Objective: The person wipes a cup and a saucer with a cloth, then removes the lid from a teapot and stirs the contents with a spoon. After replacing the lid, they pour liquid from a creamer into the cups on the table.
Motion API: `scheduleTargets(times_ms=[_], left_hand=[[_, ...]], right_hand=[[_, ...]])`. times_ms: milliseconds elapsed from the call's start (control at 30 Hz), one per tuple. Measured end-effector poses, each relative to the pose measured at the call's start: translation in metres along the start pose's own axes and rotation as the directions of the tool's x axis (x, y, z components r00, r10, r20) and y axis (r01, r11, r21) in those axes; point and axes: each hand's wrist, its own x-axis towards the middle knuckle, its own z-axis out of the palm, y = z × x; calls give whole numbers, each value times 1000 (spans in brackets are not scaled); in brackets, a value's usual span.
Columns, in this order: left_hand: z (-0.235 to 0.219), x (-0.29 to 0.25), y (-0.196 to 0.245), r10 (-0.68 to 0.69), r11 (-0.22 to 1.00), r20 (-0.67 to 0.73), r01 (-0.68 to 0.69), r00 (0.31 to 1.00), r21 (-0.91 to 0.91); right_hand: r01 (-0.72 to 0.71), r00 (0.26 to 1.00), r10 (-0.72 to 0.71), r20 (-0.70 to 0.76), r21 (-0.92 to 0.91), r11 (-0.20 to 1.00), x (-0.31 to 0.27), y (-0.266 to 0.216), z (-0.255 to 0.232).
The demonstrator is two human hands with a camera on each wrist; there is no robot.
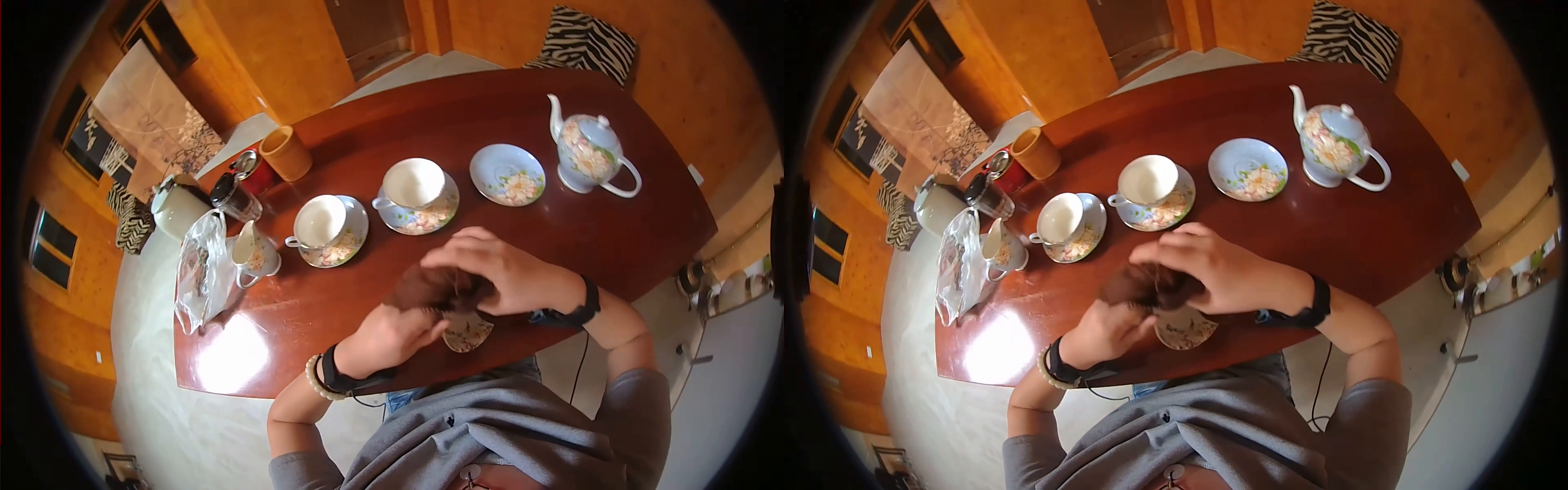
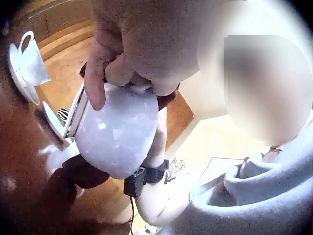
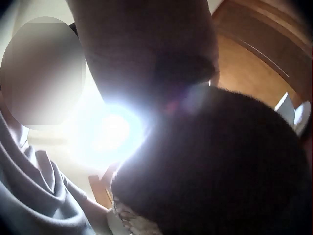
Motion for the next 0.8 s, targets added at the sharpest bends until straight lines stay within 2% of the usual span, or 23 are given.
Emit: scheduleTargets(times_ms=[33, 67, 100, 167, 267, 367, 433, 500, 533, 567, 600, 633, 667, 700, 733, 800], left_hand=[[-1, 1, 3, -42, 998, 16, 41, 999, 41], [0, 8, 2, -7, 997, -59, 12, 998, 76], [2, 10, 3, -28, 998, -83, 33, 996, 58], [3, 16, 3, -63, 997, -139, 67, 988, 26], [9, 24, 5, -85, 996, -165, 90, 983, 23], [14, 31, 2, -90, 995, -150, 95, 985, 25], [16, 34, 2, -48, 996, -152, 58, 987, 63], [13, 34, 5, 35, 988, -165, -10, 986, 153], [10, 34, 7, 65, 983, -188, -31, 980, 180], [7, 34, 8, 96, 977, -211, -51, 973, 207], [5, 34, 8, 126, 970, -234, -70, 964, 234], [4, 34, 7, 184, 949, -256, -104, 949, 299], [4, 35, 4, 242, 922, -276, -132, 930, 364], [5, 37, 1, 301, 890, -292, -157, 908, 429], [9, 37, -4, 337, 875, -313, -172, 888, 452], [16, 41, -4, 383, 858, -296, -219, 875, 464]], right_hand=[[-101, 995, 102, 1, 156, 983, -1, 1, 2], [-110, 986, 124, -110, 127, 986, -2, 1, 4], [-101, 956, 118, -267, 78, 992, -5, 9, 12], [-116, 861, 209, -465, 220, 969, -8, 30, 27], [-173, 806, 310, -505, 300, 938, -9, 38, 30], [-232, 873, 206, -443, -4, 973, -9, 11, 9], [-120, 963, 18, -270, -370, 921, -6, 3, 1], [-82, 957, 9, -290, -241, 967, -5, -2, -2], [-114, 928, 65, -368, -113, 987, -6, -3, -3], [-135, 891, 129, -436, 18, 991, -6, -2, -3], [-163, 844, 174, -507, 66, 984, -6, 6, -3], [-121, 774, 218, -594, 200, 972, -6, 17, 3], [-59, 744, 269, -611, 341, 938, -6, 36, 15], [11, 716, 322, -620, 471, 882, -7, 48, 25], [19, 682, 443, -582, 619, 785, -7, 45, 31], [61, 620, 650, -440, 853, 519, -6, 36, 42]])
